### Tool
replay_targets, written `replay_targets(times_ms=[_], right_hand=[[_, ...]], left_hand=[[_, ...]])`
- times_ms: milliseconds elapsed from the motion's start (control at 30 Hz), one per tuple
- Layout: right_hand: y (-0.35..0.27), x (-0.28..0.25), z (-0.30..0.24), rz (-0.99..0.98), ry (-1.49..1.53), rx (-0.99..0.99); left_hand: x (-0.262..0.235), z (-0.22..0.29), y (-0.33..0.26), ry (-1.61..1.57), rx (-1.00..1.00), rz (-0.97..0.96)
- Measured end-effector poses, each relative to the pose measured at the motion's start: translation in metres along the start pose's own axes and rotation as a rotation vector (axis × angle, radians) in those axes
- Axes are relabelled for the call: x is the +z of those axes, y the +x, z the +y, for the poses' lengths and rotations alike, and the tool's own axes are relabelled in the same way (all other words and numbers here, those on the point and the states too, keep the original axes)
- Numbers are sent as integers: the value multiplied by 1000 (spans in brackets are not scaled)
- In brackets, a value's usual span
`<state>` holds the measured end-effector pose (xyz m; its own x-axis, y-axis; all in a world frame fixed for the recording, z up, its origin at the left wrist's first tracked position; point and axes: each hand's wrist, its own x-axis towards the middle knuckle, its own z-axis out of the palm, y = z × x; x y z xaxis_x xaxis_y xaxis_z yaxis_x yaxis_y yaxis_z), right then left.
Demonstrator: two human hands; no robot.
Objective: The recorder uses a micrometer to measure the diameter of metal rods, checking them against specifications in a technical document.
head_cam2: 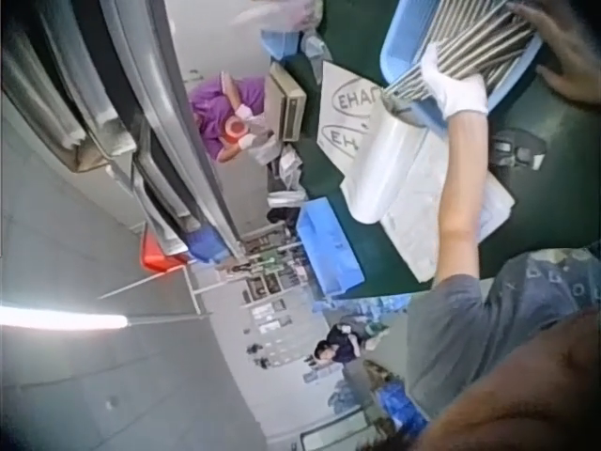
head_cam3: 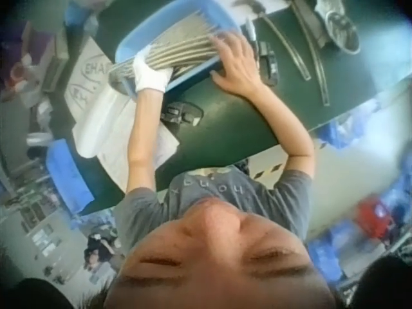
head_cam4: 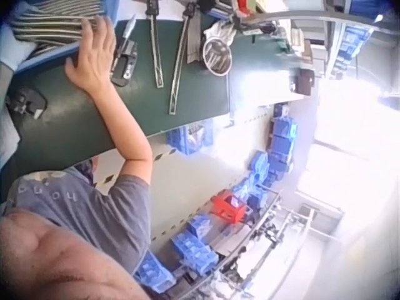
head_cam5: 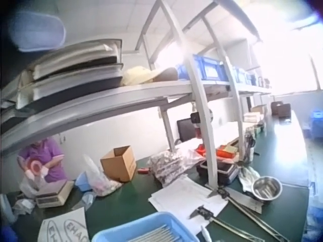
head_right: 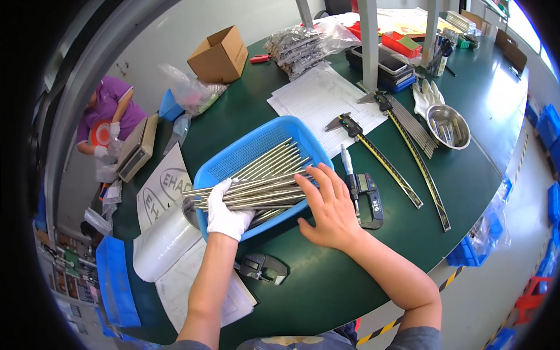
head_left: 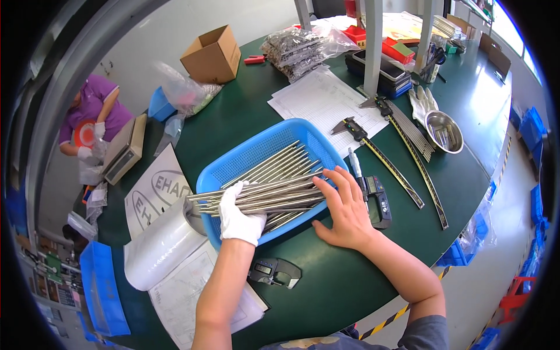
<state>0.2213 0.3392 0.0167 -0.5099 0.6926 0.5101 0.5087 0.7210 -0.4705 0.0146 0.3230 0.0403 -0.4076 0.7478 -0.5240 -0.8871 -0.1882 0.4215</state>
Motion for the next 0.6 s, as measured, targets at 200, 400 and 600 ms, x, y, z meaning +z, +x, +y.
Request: replay_targets(times_ms=[200,400,600], right_hand=[[4,4,-7,46,-73,25],[3,10,-13,57,-110,0],[2,8,-8,48,-161,-8]], left_hand=[[-7,-5,-4,-36,-50,22],[-4,1,-22,-204,-95,1],[-29,38,-65,158,-247,-218]])
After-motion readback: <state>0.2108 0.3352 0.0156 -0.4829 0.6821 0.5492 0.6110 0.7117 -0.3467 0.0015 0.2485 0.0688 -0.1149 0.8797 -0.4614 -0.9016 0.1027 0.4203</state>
